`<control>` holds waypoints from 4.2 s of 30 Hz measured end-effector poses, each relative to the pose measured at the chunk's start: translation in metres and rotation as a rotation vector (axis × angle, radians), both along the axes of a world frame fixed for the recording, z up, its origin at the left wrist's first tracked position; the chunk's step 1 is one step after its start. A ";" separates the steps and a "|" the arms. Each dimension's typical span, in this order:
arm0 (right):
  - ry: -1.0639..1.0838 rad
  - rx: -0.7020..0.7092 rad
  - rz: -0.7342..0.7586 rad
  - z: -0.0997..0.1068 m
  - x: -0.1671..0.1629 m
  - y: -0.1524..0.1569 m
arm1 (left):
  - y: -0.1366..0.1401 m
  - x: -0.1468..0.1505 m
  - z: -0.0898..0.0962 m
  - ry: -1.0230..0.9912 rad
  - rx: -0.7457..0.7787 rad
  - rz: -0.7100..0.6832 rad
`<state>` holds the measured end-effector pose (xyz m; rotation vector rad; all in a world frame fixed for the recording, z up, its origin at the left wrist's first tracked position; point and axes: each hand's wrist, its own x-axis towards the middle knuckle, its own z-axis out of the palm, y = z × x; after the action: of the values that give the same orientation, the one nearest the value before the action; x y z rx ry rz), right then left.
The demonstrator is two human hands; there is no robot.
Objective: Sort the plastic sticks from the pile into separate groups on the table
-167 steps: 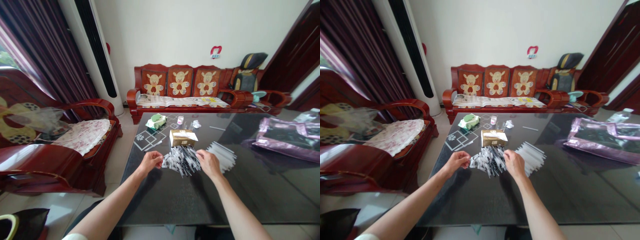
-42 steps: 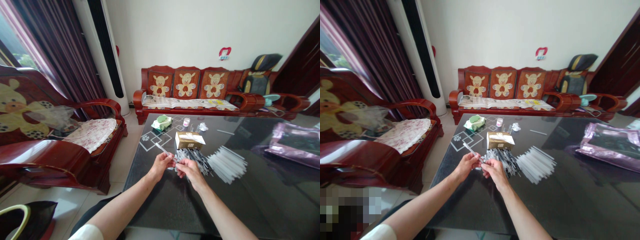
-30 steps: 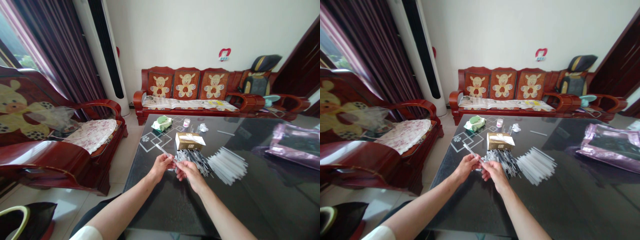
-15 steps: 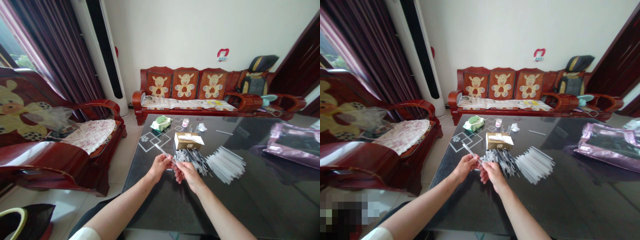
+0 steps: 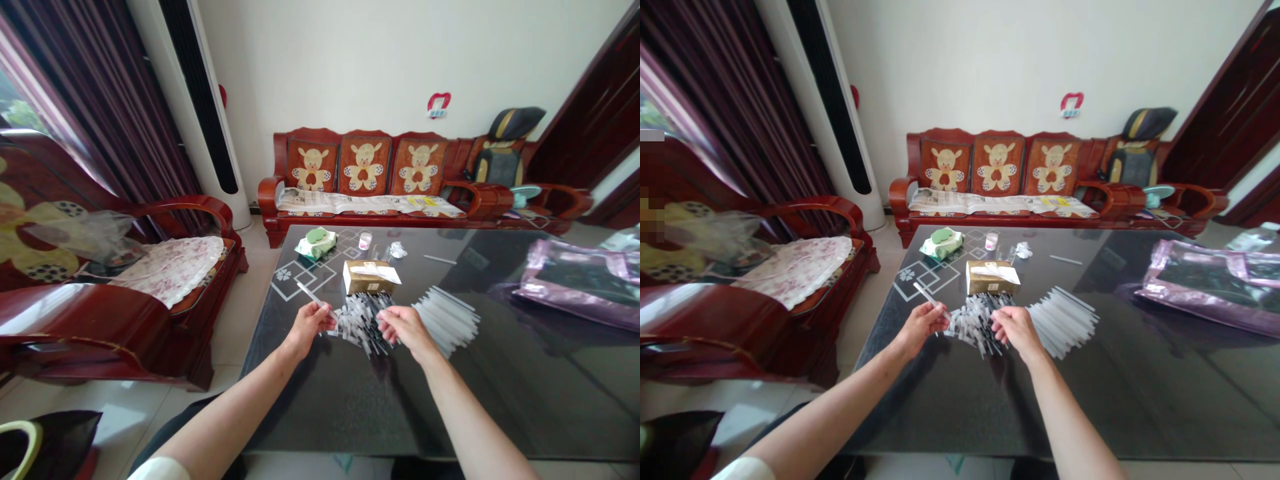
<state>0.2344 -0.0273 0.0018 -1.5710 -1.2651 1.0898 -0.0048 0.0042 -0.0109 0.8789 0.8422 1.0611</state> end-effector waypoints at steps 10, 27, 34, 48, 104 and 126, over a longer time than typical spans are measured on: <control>-0.913 0.029 0.044 -0.004 0.012 -0.013 | -0.005 0.004 -0.011 0.027 0.019 -0.090; -0.625 0.225 0.257 0.003 -0.025 -0.022 | -0.006 0.004 -0.008 -0.019 0.000 -0.102; -0.314 0.071 0.342 -0.002 -0.049 -0.023 | 0.002 -0.003 -0.005 -0.029 0.016 -0.009; -1.001 0.112 -0.091 0.002 0.023 -0.008 | 0.002 -0.006 0.000 0.018 0.060 -0.082; 0.125 -0.043 0.384 -0.003 -0.081 -0.029 | -0.001 -0.009 0.020 0.179 0.218 -0.189; 0.073 0.016 0.334 0.002 -0.085 -0.031 | -0.010 -0.006 0.021 0.157 0.171 -0.099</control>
<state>0.1490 -0.0580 0.0039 -1.3239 -1.5173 1.3270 -0.0107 -0.0053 0.0105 1.1488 0.8376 0.9965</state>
